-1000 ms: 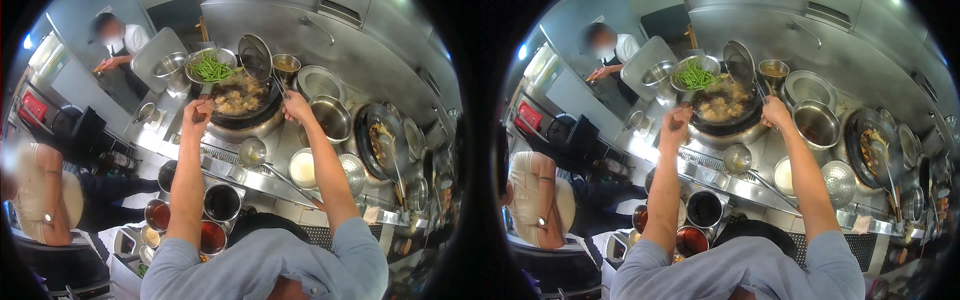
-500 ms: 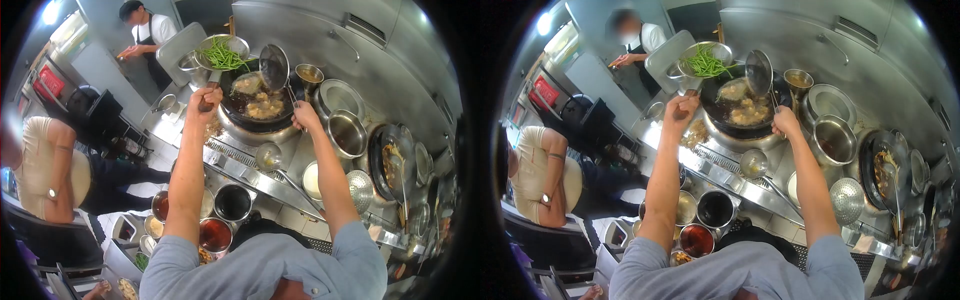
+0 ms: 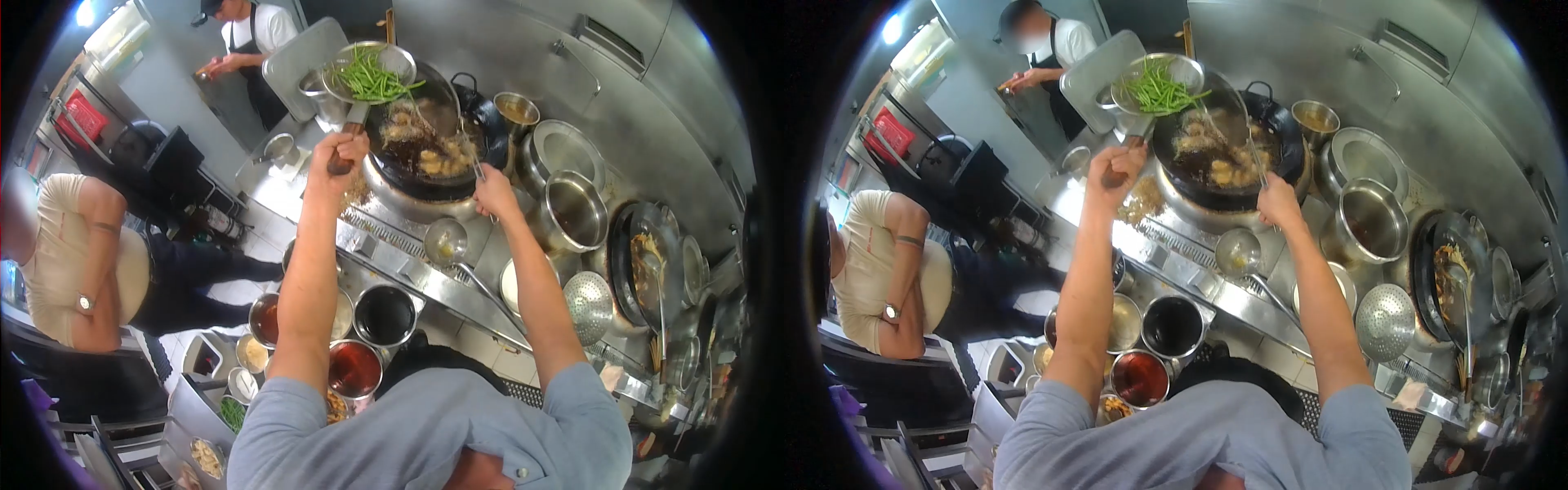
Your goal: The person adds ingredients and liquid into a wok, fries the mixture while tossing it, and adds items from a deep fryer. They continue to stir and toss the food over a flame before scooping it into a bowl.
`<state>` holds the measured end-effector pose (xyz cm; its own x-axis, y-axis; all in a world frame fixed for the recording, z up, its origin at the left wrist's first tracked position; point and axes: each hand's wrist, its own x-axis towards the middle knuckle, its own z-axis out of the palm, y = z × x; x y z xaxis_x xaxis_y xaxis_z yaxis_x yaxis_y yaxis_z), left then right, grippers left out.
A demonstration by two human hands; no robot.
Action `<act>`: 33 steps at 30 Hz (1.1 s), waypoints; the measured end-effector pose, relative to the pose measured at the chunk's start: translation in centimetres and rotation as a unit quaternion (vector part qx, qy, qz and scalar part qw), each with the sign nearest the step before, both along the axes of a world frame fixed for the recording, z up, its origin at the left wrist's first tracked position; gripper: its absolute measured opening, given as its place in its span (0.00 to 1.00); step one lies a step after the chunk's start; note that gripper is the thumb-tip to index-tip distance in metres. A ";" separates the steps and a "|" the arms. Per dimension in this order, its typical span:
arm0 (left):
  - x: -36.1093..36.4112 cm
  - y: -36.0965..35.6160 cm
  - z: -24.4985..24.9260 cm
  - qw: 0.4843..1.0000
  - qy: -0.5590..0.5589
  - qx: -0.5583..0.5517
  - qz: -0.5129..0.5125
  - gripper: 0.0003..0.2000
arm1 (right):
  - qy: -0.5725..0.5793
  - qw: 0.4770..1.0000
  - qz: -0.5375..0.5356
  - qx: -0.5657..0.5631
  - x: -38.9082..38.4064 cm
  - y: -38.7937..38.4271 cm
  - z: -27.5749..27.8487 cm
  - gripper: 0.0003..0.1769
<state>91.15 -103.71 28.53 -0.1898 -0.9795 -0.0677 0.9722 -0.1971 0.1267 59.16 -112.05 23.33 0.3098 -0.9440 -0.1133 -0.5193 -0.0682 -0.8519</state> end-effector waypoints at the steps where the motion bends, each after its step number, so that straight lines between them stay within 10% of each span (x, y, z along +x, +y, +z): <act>1: 0.2 0.0 -0.1 0.999 -0.023 0.021 0.017 0.20 | -0.030 0.999 -0.003 0.013 0.0 -0.1 0.1 0.20; 7: -0.4 1.3 -0.1 0.998 0.042 -0.012 -0.044 0.14 | -0.092 0.984 0.045 0.147 -0.7 1.0 0.3 0.23; 33: 0.6 3.7 -1.0 1.000 -0.001 -0.011 -0.003 0.16 | -0.064 0.990 0.035 0.124 -0.1 3.5 -0.4 0.16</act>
